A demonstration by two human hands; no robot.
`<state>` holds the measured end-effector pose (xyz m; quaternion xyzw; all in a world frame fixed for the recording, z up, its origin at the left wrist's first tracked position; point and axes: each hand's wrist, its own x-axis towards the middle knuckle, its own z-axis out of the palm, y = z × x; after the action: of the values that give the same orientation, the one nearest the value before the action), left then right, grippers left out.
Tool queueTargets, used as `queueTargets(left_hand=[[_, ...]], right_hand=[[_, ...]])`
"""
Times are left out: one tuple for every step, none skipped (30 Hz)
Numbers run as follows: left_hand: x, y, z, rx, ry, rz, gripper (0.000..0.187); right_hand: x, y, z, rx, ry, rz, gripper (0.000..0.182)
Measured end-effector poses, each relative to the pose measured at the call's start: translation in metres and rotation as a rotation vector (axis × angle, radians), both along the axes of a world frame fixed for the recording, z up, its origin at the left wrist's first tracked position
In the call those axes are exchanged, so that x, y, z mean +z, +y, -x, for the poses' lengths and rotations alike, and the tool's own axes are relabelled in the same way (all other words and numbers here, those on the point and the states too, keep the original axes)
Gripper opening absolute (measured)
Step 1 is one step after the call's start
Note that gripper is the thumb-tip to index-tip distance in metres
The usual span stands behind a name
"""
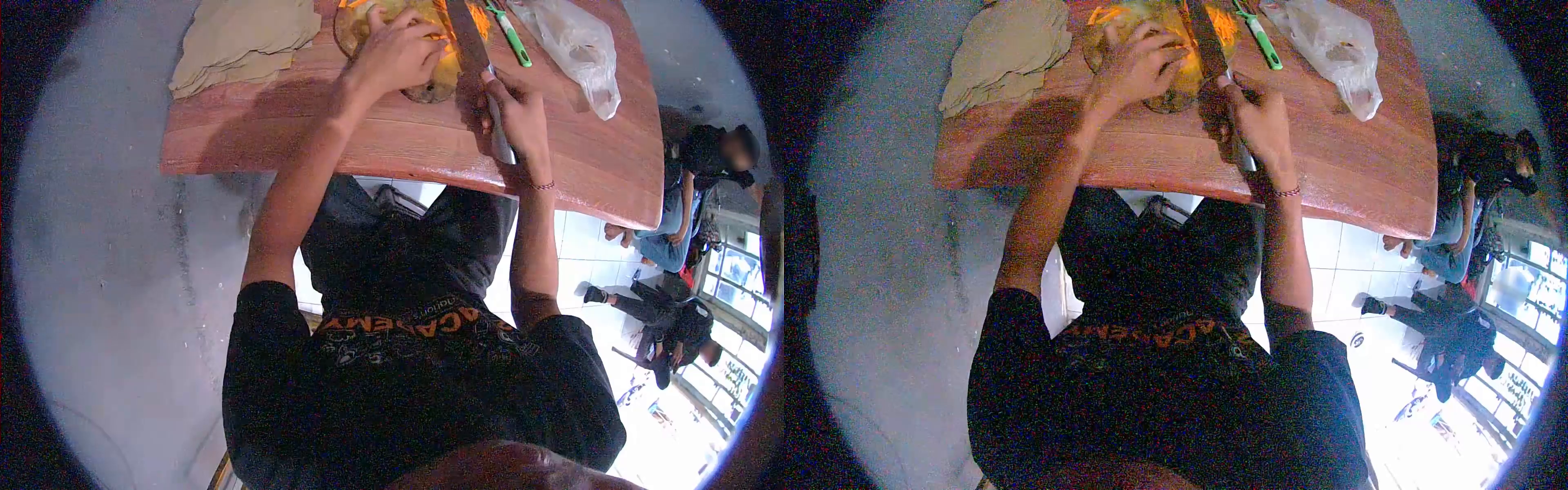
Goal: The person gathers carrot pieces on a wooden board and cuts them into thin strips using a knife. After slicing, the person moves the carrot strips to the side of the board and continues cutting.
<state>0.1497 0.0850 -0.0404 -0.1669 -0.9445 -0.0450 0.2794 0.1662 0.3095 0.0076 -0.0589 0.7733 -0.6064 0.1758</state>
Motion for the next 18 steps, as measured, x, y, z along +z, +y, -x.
queueTargets(left_hand=[[0.008,-0.003,0.005,-0.042,-0.044,0.064,0.021],[0.016,-0.005,0.009,-0.082,-0.089,0.128,0.019],[0.032,-0.003,0.010,-0.077,-0.092,0.126,0.019],[0.053,0.000,0.012,-0.143,-0.251,0.029,0.020],[0.070,0.003,0.014,-0.208,-0.409,-0.070,0.022],[0.083,0.004,0.019,-0.203,-0.407,-0.071,0.022],[0.091,0.005,0.026,-0.199,-0.479,0.037,0.020],[0.096,0.006,0.031,-0.195,-0.550,0.147,0.019],[0.096,0.004,0.036,-0.195,-0.549,0.147,0.019],[0.096,0.003,0.042,-0.264,-0.573,0.116,0.017],[0.096,0.002,0.048,-0.333,-0.595,0.085,0.015],[0.094,0.000,0.053,-0.336,-0.591,0.087,0.015],[0.091,-0.002,0.055,-0.364,-0.614,0.074,0.016],[0.088,-0.004,0.057,-0.392,-0.638,0.061,0.016],[0.083,-0.007,0.062,-0.395,-0.637,0.064,0.016],[0.078,-0.009,0.066,-0.443,-0.654,0.056,0.013],[0.072,-0.011,0.070,-0.490,-0.672,0.048,0.011],[0.049,-0.020,0.083,-0.492,-0.672,0.051,0.011]], right_hand=[[-0.004,0.000,0.000,0.002,-0.003,-0.001,0.028],[-0.009,0.000,0.001,0.007,-0.009,0.062,0.027],[-0.012,0.000,0.002,0.013,-0.014,0.124,0.027],[-0.011,-0.001,0.002,0.019,-0.016,0.123,0.027],[-0.008,-0.001,0.001,0.005,-0.037,0.109,0.027],[-0.006,-0.002,0.001,-0.010,-0.054,0.097,0.027],[-0.005,-0.002,0.000,-0.006,-0.052,0.096,0.027],[-0.005,-0.003,0.000,-0.022,-0.060,0.113,0.027],[-0.005,-0.003,-0.001,-0.041,-0.069,0.131,0.028],[-0.006,-0.003,-0.001,-0.043,-0.066,0.130,0.028],[-0.008,-0.003,-0.001,-0.049,-0.064,0.144,0.029],[-0.009,-0.003,0.000,-0.056,-0.060,0.158,0.030],[-0.007,-0.002,0.000,-0.060,-0.057,0.157,0.030],[-0.005,-0.001,0.000,-0.059,-0.098,0.151,0.030],[-0.004,0.000,0.001,-0.057,-0.140,0.145,0.030],[-0.005,0.000,0.002,-0.059,-0.139,0.147,0.030],[-0.006,0.001,0.002,-0.043,-0.130,0.160,0.030],[-0.007,0.001,0.003,-0.027,-0.122,0.173,0.029]])
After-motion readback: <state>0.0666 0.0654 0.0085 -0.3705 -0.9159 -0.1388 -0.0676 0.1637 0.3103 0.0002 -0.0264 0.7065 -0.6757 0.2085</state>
